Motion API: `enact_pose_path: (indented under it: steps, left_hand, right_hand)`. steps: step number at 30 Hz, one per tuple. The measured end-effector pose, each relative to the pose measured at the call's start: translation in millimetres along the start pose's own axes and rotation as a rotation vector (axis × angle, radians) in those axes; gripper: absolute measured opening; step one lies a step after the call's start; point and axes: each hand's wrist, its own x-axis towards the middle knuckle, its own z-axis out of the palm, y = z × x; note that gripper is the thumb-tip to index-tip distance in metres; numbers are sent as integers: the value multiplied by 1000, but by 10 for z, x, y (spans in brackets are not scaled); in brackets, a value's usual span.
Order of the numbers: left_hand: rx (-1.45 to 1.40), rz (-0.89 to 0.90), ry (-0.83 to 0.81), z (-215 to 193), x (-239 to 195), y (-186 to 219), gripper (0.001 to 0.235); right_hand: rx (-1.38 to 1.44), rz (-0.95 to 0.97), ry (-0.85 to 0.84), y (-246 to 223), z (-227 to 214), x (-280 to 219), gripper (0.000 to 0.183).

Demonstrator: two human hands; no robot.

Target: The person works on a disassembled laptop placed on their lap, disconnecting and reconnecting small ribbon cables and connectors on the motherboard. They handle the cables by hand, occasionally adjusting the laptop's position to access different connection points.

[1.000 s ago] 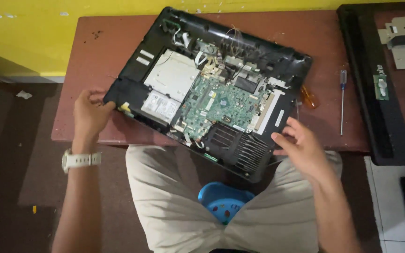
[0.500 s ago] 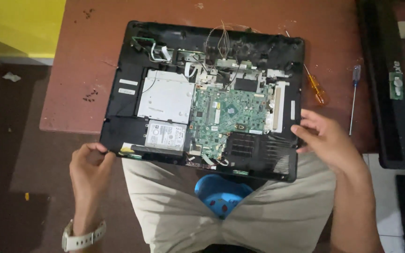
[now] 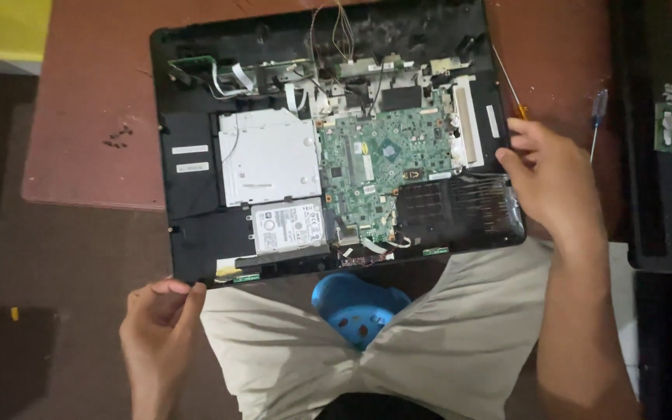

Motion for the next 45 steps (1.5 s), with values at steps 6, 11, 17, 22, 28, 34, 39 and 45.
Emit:
enact_pose_path:
  steps: [6,11,17,22,28,34,39,45]
  left_hand:
    - [-155,-22,-75,-57,0,37,18]
    - [58,372,66,34,-81,-3,25]
    - [133,578,117,59,-83,-151,28]
    - [107,563,166,-6,-150,-118,21]
    - [129,837,13,-49,-7,-79,30]
    - [-16,1065,-304,463,-20,865,15]
    - [172,1263,-772,895,127,1212,9]
    - [348,1329,-816,1171,228,1244,4]
  right_hand:
    - [-147,-326,236,-373,-265,-526,20]
    - [-185,-400,-353,-724,33,-771,50]
    - [-517,-764,-369,-597,444,-767,38]
    - [-558,-793,-408,-592,470,-730,29]
    - [-430,-824,-369,-623,451,-682,26]
    - [-333,-818,-373,-631,455,-663,24]
    - [-116,-669,-512,-649,469,-584,23]
    - [93,-576,-474,-604,511,-638,34]
